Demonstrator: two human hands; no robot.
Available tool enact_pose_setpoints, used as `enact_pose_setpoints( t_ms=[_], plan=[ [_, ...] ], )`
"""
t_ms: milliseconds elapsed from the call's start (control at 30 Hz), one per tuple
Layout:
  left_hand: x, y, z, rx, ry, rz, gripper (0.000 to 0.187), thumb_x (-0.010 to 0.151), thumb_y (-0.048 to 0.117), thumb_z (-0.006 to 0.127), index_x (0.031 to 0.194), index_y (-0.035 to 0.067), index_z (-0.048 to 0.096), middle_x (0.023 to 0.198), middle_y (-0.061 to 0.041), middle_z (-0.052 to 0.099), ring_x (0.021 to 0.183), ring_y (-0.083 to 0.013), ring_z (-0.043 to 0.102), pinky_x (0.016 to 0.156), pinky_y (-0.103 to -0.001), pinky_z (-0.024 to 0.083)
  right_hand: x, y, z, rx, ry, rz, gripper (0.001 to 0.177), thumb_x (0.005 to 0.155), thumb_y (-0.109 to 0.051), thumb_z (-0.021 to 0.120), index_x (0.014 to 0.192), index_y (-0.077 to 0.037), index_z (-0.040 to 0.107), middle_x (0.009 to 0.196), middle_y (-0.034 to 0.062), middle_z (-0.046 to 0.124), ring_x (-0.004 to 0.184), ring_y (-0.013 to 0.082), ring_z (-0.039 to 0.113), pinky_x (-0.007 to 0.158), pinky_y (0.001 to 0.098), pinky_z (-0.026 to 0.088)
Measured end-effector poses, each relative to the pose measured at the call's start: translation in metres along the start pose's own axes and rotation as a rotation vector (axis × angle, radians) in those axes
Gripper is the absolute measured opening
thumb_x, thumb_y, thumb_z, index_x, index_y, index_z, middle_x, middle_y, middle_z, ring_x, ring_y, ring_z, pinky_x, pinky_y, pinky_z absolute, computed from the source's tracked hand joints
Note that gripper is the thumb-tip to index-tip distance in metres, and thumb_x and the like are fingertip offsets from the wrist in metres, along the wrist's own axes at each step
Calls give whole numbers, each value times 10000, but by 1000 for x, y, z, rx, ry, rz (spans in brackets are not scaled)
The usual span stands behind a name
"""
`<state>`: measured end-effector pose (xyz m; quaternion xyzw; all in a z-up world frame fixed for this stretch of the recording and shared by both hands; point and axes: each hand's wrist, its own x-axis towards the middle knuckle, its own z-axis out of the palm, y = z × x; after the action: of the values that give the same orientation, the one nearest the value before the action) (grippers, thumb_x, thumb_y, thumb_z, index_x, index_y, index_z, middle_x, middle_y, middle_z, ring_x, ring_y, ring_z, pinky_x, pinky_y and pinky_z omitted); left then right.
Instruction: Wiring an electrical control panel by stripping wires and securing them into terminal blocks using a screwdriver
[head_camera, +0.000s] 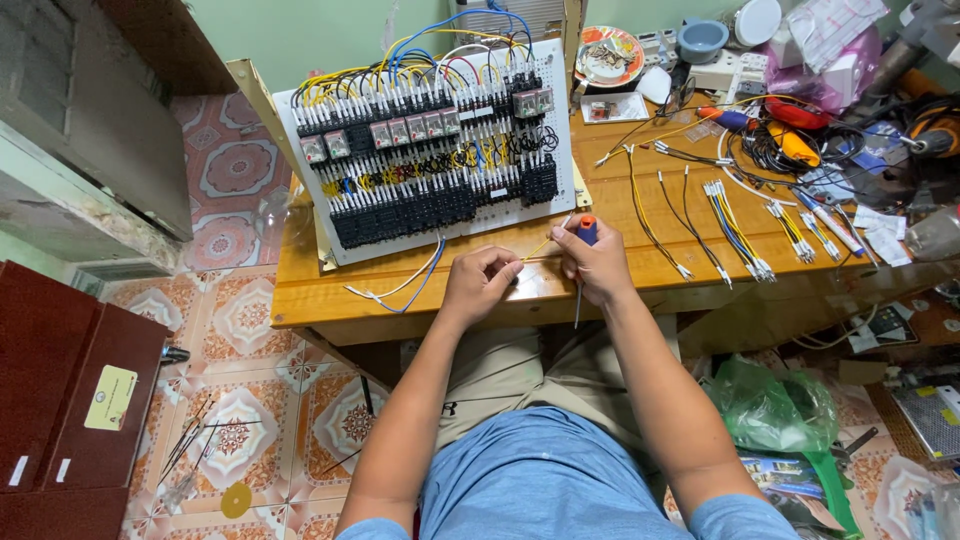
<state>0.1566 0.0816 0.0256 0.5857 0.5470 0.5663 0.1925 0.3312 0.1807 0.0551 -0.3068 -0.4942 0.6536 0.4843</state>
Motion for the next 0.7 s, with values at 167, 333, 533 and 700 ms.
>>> enact_pose_setpoints(
  t_ms=[167, 333, 533, 700],
  plan=[
    [-2, 1, 0, 1, -16, 9, 36, 911, 173, 770, 884, 149, 776, 639, -91, 659, 577, -215, 616, 541, -292, 504, 4, 14, -7, -3, 12, -23, 172, 875, -19, 796, 926, -25, 632, 775, 110, 651, 312, 86, 463, 280, 212, 368],
    [-2, 5, 0, -3, -38, 9, 19, 892, 155, 776, 889, 136, 776, 650, -107, 662, 588, -229, 630, 543, -311, 512, 8, 27, -11, -42, 58, -63, 203, 873, -26, 805, 935, -33, 612, 901, 127, 690, 307, 95, 470, 275, 211, 363],
    [-4, -6, 0, 38, -8, 11, 29, 902, 176, 772, 886, 152, 774, 651, -90, 655, 590, -227, 633, 548, -302, 519, 6, 16, -12, 10, -18, -32, 167, 882, 5, 786, 960, 3, 638, 713, 82, 583, 301, 104, 472, 268, 223, 349],
    [-4, -6, 0, 35, -12, 13, 38, 903, 174, 770, 884, 141, 770, 653, -98, 654, 591, -239, 635, 547, -318, 519, 3, 13, -18, 70, -98, 6, 201, 850, 14, 806, 982, 41, 656, 640, 65, 520, 291, 101, 452, 269, 222, 352]
  ],
)
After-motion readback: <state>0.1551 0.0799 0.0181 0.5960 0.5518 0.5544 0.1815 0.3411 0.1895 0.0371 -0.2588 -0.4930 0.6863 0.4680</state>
